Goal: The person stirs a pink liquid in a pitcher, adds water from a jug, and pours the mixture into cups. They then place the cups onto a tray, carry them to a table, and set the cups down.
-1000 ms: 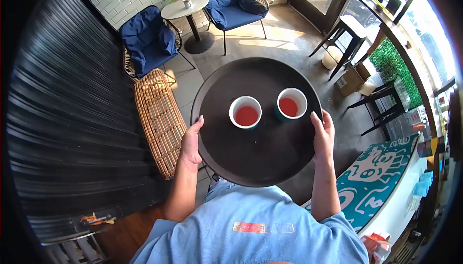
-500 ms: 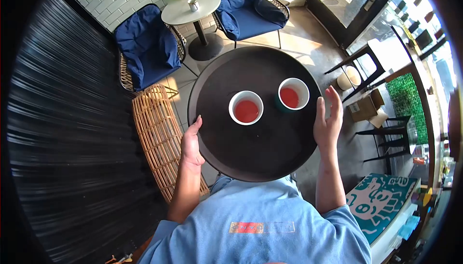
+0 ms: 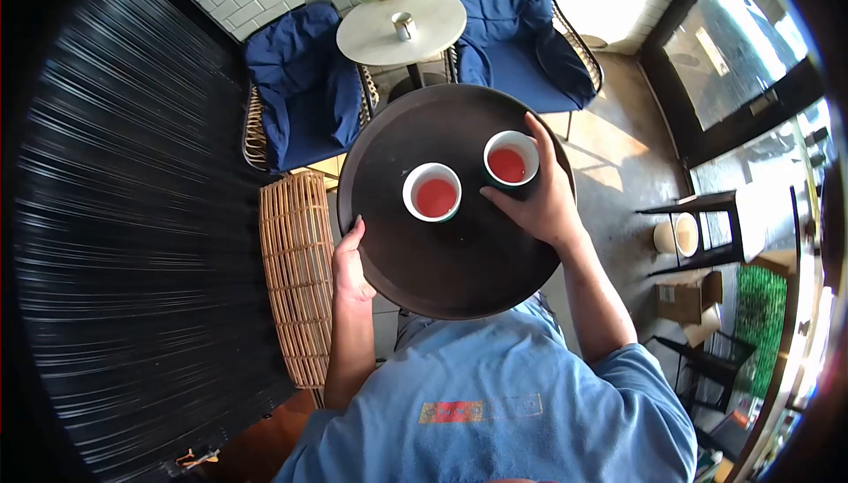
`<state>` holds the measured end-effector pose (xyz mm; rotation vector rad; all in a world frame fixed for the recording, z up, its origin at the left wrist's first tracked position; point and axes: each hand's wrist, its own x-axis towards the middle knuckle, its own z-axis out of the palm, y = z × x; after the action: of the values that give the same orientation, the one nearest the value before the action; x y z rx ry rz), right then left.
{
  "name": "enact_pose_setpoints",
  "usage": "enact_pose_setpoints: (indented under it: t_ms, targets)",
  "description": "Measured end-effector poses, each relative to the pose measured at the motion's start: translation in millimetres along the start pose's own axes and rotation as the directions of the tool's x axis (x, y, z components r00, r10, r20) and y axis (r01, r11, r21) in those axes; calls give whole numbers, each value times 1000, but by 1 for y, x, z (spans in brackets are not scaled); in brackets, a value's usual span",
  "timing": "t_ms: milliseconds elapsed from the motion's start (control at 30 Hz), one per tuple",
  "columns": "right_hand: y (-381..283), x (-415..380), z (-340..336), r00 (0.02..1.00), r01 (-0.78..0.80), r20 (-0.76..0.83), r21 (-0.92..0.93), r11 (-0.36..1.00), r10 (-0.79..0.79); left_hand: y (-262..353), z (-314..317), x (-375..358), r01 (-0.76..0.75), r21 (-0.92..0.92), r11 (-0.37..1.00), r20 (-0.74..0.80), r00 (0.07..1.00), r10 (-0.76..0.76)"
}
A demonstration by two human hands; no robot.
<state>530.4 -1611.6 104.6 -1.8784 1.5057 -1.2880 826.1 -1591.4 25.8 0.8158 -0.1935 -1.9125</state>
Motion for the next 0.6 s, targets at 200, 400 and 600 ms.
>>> enact_pose_setpoints:
  t_ms: [200,400,600]
  targets:
    - [45,92,17,994,-1,113,24,1000,-1,10,29,52,-98,-66,993,-29,995,96]
    - [80,193,59,997,65,23,166,984,-69,59,29,127,-148,-105,983,-32,989,145]
    - [91,294,86,978,151,-146,0,989,-149,125,16,208,-168,-73,983,-17,986,167]
